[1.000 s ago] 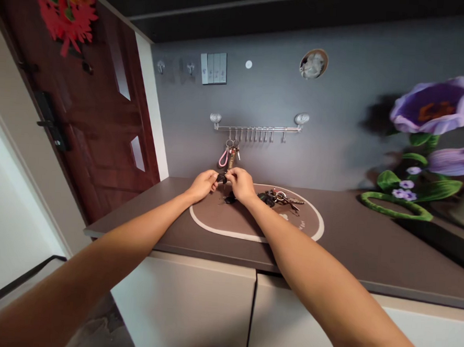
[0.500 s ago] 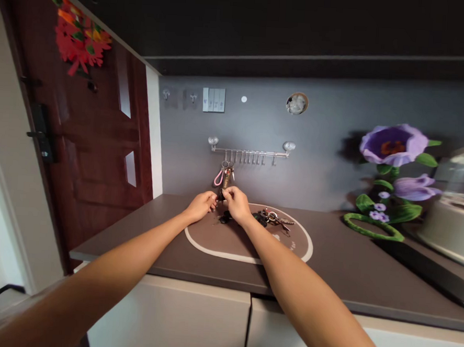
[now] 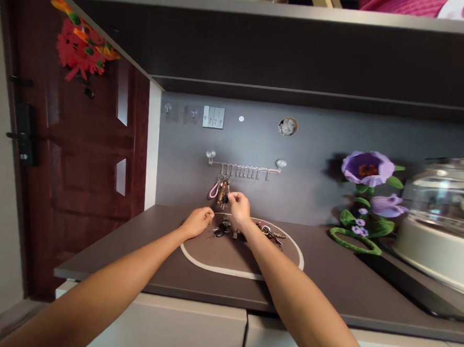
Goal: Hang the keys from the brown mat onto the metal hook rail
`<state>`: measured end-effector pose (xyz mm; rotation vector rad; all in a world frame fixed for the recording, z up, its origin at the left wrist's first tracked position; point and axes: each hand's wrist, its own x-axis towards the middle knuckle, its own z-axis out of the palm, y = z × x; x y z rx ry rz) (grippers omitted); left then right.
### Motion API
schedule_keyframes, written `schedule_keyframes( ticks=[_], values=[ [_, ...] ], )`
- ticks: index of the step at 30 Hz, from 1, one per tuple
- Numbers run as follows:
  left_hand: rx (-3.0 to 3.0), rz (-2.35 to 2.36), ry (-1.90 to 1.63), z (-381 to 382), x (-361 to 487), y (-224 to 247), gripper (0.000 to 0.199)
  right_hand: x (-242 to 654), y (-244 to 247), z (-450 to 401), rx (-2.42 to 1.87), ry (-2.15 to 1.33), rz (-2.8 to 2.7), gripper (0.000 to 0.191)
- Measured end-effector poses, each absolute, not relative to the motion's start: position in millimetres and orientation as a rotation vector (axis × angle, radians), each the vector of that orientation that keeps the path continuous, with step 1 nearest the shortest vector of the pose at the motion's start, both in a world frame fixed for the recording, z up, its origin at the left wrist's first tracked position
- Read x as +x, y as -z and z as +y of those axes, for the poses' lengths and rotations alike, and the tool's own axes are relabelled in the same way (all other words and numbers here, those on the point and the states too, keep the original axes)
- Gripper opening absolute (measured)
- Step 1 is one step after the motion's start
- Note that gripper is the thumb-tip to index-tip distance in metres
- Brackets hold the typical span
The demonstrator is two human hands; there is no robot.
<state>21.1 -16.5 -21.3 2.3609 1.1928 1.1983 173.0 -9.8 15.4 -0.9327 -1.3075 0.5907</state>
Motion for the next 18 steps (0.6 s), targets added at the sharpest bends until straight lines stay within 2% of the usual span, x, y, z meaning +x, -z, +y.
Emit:
schedule_keyframes(
  ticks=[5,18],
  values=[
    [2.372,1.197,-1.202,-15.0,21.7,22.2,0.020,170.3,-45.2,-4.5,-0.888,-0.760,-1.136,0.012],
    [2.420,1.162,-1.183,-11.7,22.1,24.5,0.021,157.8,-89.9,19.8,-0.938,-0.873,-0.855,0.012]
  ],
)
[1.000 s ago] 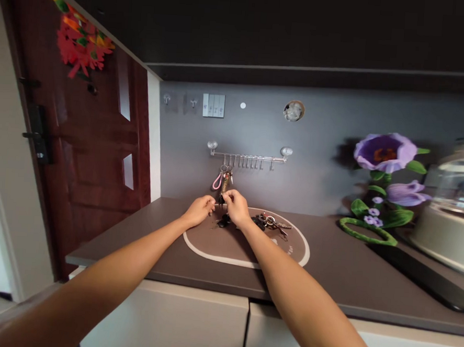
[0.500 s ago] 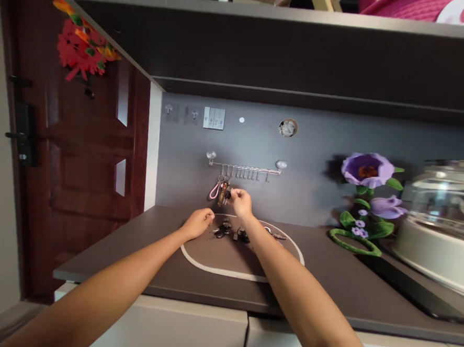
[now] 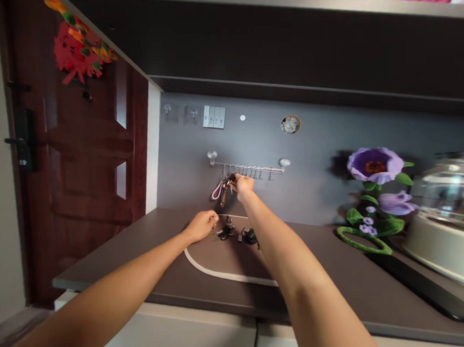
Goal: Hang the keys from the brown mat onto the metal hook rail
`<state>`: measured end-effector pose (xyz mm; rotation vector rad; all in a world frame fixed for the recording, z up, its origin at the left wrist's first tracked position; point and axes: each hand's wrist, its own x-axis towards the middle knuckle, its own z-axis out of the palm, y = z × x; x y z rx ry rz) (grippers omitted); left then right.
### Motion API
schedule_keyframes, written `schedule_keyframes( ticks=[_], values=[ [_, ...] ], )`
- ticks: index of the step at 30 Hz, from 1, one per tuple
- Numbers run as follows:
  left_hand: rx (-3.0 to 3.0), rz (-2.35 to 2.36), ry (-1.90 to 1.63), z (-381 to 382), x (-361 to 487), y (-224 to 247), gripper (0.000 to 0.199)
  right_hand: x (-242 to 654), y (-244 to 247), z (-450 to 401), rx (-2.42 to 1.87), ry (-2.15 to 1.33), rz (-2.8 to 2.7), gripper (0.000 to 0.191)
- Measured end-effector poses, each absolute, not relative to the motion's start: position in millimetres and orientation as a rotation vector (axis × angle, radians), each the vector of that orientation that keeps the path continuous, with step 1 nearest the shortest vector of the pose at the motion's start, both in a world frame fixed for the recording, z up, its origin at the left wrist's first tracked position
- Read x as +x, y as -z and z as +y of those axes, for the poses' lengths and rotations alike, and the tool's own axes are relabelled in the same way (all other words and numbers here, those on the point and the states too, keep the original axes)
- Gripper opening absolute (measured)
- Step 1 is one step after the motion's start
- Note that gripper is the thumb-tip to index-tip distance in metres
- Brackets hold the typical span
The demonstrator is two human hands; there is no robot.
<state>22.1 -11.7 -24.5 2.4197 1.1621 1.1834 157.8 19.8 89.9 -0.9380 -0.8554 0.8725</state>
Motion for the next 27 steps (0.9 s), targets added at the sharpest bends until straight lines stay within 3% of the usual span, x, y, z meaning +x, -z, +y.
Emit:
schedule_keyframes(
  ticks=[27],
  values=[
    [2.364,1.215,-1.146,-7.7,19.7,28.3,0.022,167.7,-65.8,32.3,-0.975,-0.895,-0.986,0.015]
  ],
)
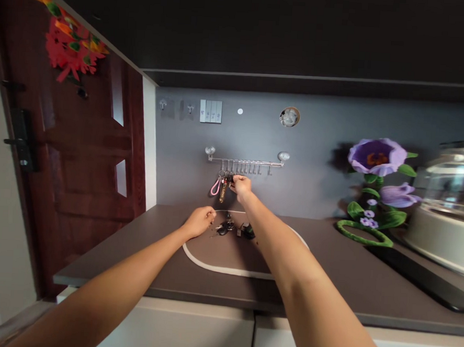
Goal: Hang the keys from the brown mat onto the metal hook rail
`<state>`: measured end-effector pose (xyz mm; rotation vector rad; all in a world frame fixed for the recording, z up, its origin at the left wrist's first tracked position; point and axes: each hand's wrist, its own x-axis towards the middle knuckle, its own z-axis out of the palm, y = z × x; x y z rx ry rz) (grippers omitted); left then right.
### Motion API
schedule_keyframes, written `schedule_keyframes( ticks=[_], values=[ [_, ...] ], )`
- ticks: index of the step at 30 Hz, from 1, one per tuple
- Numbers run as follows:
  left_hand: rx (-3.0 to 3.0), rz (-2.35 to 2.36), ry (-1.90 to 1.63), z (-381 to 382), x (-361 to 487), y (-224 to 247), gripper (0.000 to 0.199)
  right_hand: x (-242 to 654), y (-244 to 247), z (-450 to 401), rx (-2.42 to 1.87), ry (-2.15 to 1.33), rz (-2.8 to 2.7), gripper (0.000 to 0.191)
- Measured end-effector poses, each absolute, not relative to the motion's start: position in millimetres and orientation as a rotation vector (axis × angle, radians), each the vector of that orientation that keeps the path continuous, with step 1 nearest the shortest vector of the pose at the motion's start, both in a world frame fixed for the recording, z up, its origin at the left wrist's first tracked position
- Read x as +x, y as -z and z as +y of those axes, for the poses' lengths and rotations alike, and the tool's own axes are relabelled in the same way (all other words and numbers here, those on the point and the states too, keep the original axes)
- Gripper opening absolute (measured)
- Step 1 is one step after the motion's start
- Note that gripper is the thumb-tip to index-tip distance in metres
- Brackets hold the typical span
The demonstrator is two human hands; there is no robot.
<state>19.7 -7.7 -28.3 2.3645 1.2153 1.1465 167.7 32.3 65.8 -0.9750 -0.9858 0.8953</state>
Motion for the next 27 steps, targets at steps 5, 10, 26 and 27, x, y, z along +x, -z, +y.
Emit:
schedule_keyframes(
  ticks=[5,10,26,27],
  values=[
    [2.323,1.240,-1.109,-11.8,17.3,27.3,0.020,172.0,-61.2,25.9,-0.953,-0.937,-0.995,0.014],
    [2.292,1.247,-1.071,-14.6,15.6,25.7,0.017,175.4,-56.8,10.0,-0.979,-0.992,-0.969,0.013],
    [2.272,1.315,-0.857,-16.2,30.7,-0.8,0.015,194.5,-16.8,-35.9,-1.176,-0.740,-1.421,0.008],
    [2.271,1.315,-0.888,-16.7,33.6,0.1,0.015,196.8,-12.6,-35.8,-1.197,-0.665,-1.469,0.008]
  ],
)
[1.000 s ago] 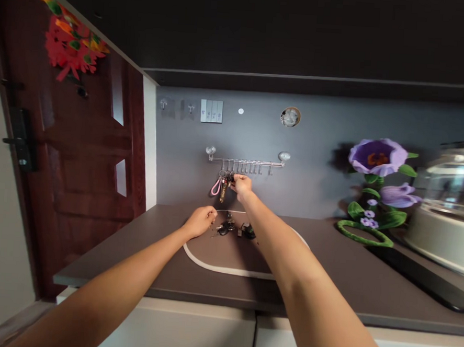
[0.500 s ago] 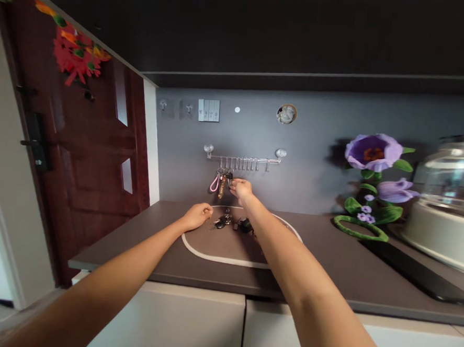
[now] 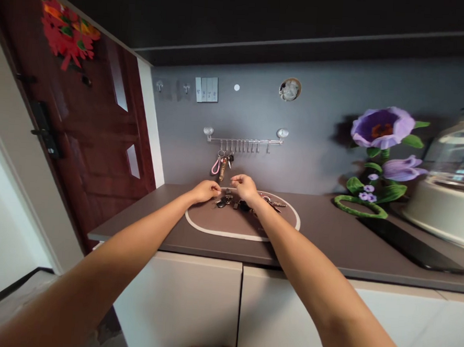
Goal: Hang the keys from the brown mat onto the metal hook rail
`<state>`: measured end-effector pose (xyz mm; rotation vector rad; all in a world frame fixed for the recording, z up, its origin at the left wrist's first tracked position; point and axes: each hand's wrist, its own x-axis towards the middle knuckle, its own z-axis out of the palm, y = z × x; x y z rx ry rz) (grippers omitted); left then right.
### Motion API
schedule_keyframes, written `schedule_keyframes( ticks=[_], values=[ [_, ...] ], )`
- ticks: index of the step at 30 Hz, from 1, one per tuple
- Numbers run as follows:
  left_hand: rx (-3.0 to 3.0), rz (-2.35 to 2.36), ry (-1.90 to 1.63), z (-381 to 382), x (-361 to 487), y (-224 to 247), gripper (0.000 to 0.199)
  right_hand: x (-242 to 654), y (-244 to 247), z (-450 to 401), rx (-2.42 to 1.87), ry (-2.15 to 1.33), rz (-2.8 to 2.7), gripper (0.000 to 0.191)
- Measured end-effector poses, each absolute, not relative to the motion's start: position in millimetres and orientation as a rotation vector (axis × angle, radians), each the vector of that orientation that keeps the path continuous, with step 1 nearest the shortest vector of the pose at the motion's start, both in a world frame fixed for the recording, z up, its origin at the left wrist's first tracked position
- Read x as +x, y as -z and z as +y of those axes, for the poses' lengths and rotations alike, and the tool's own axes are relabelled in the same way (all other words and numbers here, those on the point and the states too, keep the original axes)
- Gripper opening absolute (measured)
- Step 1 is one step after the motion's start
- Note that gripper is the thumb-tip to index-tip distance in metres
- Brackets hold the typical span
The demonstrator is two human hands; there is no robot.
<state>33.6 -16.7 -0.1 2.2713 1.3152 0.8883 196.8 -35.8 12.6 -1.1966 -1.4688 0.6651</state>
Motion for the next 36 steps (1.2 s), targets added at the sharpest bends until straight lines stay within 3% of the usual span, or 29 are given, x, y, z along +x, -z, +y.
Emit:
schedule_keyframes(
  ticks=[12,26,36],
  values=[
    [2.413,1.246,-1.003,-16.1,46.4,19.9,0.022,212.0,4.6,-35.2,-1.546,-0.078,-1.900,0.017],
    [2.333,1.264,-1.041,-11.9,48.8,23.9,0.016,203.0,9.9,-28.2,-1.594,-0.058,-1.992,0.022],
    [2.093,1.199,-1.142,-13.0,44.2,21.6,0.015,201.6,8.6,-31.1,-1.581,-0.068,-1.984,0.015]
  ],
)
